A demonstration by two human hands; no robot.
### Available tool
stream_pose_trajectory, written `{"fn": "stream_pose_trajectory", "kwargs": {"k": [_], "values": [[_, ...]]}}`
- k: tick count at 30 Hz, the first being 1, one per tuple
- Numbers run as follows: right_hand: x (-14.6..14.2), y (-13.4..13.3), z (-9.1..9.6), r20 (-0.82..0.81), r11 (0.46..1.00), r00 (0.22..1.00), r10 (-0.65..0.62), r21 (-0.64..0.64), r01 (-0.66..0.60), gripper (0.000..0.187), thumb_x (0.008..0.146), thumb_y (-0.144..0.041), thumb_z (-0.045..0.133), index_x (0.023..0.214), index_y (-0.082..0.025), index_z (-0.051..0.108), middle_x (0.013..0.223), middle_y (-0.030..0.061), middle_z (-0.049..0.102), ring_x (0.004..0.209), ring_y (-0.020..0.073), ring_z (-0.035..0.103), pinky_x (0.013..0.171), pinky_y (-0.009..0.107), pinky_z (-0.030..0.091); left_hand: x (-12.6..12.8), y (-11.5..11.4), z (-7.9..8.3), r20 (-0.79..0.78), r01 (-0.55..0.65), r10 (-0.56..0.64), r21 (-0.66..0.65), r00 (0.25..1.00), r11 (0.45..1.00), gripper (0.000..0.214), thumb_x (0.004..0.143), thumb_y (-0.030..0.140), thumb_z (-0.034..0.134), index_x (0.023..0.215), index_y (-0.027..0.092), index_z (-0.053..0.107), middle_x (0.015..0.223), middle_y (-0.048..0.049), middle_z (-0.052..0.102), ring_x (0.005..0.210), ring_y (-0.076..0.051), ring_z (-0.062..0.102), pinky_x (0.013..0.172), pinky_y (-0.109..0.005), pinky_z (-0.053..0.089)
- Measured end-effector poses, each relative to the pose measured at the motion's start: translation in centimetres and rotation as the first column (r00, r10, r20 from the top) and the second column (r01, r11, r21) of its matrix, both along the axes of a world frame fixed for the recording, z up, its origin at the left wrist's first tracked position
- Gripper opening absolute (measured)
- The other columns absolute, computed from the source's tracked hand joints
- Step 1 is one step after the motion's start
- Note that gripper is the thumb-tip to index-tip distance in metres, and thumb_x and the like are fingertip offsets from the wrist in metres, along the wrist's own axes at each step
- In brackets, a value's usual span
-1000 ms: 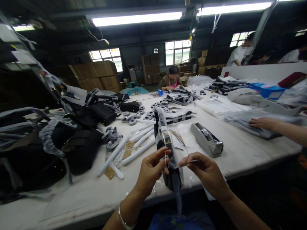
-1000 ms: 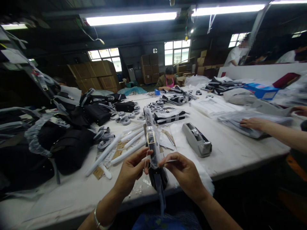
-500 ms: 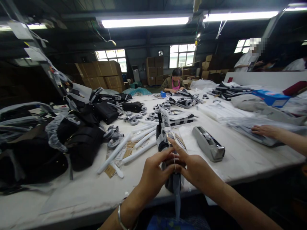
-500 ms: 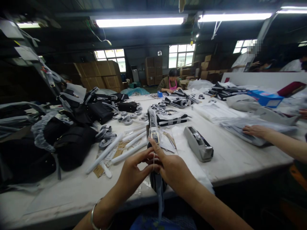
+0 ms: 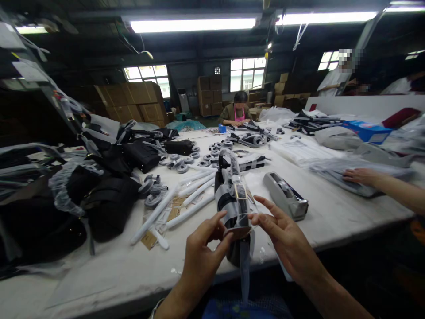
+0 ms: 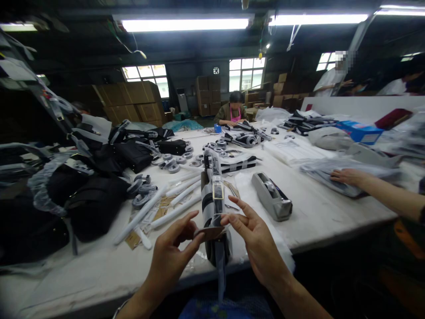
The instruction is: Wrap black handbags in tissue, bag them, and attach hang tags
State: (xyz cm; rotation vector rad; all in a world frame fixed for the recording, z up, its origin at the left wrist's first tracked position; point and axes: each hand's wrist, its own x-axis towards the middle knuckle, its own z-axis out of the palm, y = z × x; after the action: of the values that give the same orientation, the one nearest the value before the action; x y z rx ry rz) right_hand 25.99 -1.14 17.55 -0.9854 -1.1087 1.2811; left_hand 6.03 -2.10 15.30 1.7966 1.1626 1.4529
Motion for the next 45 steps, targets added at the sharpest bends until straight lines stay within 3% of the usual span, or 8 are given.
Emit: {"fn": "stream_pose_trajectory", "kwargs": {"k": [4,11,19,26,31,38,42,45], "values": [[0.4,-0.6,-2.0,0.341,0.978,0.934,-0.109,0.202,0.040,0.039,0.087,-0.039,0.070,0.124,-0.026,0.063,0.089,0.0015,0.075,0.103,0.0210,0.067,0.107,0.038,0.042,0.0,-0.3,0.7,0.103,-0.038,0.044,-0.066,0.994,0.997,0.038,0.085,0.021,0.069,0.122,0.021,0.065,0.083,0.0007,0.067,0.067,-0.010,0.066,0.065,-0.019,0.057],[-0.4,-1.1,-3.4,0.481,0.883,0.864,-0.149,0.459,-0.103,0.022,0.091,-0.022,0.065,0.112,-0.027,0.070,0.103,0.0030,0.071,0.093,0.0181,0.067,0.085,0.030,0.056,0.1,-3.3,1.4,-0.153,-0.021,0.108,0.485,0.982,0.875,0.042,0.078,-0.002,0.068,0.115,0.017,0.065,0.080,-0.0006,0.068,0.067,-0.009,0.064,0.067,-0.019,0.057],[-0.3,-0.5,-4.2,0.619,0.687,0.728,-0.297,0.667,-0.287,0.044,0.088,-0.012,0.062,0.129,-0.029,0.063,0.106,0.0064,0.067,0.104,0.0216,0.062,0.091,0.037,0.055,-0.4,-5.7,-0.2,-0.524,0.408,-0.066,0.570,0.849,0.713,0.024,0.092,0.010,0.058,0.115,0.007,0.064,0.075,-0.0057,0.071,0.067,-0.014,0.067,0.065,-0.023,0.061],[0.0,-0.2,-4.7,0.634,0.880,0.769,-0.082,0.408,-0.243,0.068,0.085,-0.016,0.065,0.146,-0.036,0.045,0.138,0.0054,0.055,0.130,0.0252,0.050,0.113,0.047,0.038,-1.1,-6.3,-1.0,-0.611,0.539,-0.227,0.391,0.758,0.746,0.028,0.095,0.017,0.057,0.123,0.012,0.062,0.080,-0.0071,0.072,0.070,-0.015,0.068,0.067,-0.024,0.059],[0.2,0.1,-2.6,0.056,0.931,0.933,0.354,0.077,-0.358,0.073,0.085,-0.035,0.067,0.151,-0.029,0.037,0.140,0.0084,0.057,0.130,0.0284,0.052,0.112,0.050,0.036,-1.7,-5.2,-3.4,-0.640,0.556,-0.234,0.361,0.732,0.749,0.037,0.094,0.012,0.056,0.131,0.012,0.056,0.088,-0.0093,0.073,0.070,-0.015,0.066,0.062,-0.024,0.057],[-2.2,1.7,-0.5,-0.198,0.999,0.980,-0.023,-0.035,0.017,0.077,0.078,-0.041,0.079,0.144,-0.032,0.041,0.102,0.0023,0.072,0.091,0.0206,0.067,0.076,0.032,0.055,-1.6,-4.5,-2.5,-0.535,0.546,-0.337,0.296,0.775,0.784,0.036,0.092,0.015,0.057,0.128,0.015,0.056,0.091,-0.0094,0.074,0.069,-0.016,0.067,0.063,-0.025,0.055],[-2.6,1.5,-0.9,-0.061,0.991,0.998,-0.033,0.125,0.041,0.075,0.079,-0.036,0.079,0.144,-0.033,0.042,0.100,0.0014,0.072,0.092,0.0202,0.067,0.076,0.031,0.055,-1.1,-2.4,-0.4,-0.211,0.177,-0.137,0.180,0.968,0.968,0.021,0.095,0.020,0.053,0.112,0.019,0.065,0.093,-0.0073,0.072,0.081,-0.016,0.068,0.070,-0.025,0.054],[-3.0,1.2,-1.3,0.006,0.979,1.000,-0.018,0.204,0.016,0.072,0.081,-0.032,0.077,0.145,-0.032,0.044,0.100,0.0015,0.073,0.096,0.0205,0.068,0.089,0.037,0.053,0.2,0.0,0.5,-0.108,-0.017,0.018,0.014,0.994,1.000,0.018,0.095,0.028,0.059,0.108,0.022,0.070,0.097,-0.0058,0.069,0.078,-0.014,0.063,0.063,-0.023,0.049]]}}
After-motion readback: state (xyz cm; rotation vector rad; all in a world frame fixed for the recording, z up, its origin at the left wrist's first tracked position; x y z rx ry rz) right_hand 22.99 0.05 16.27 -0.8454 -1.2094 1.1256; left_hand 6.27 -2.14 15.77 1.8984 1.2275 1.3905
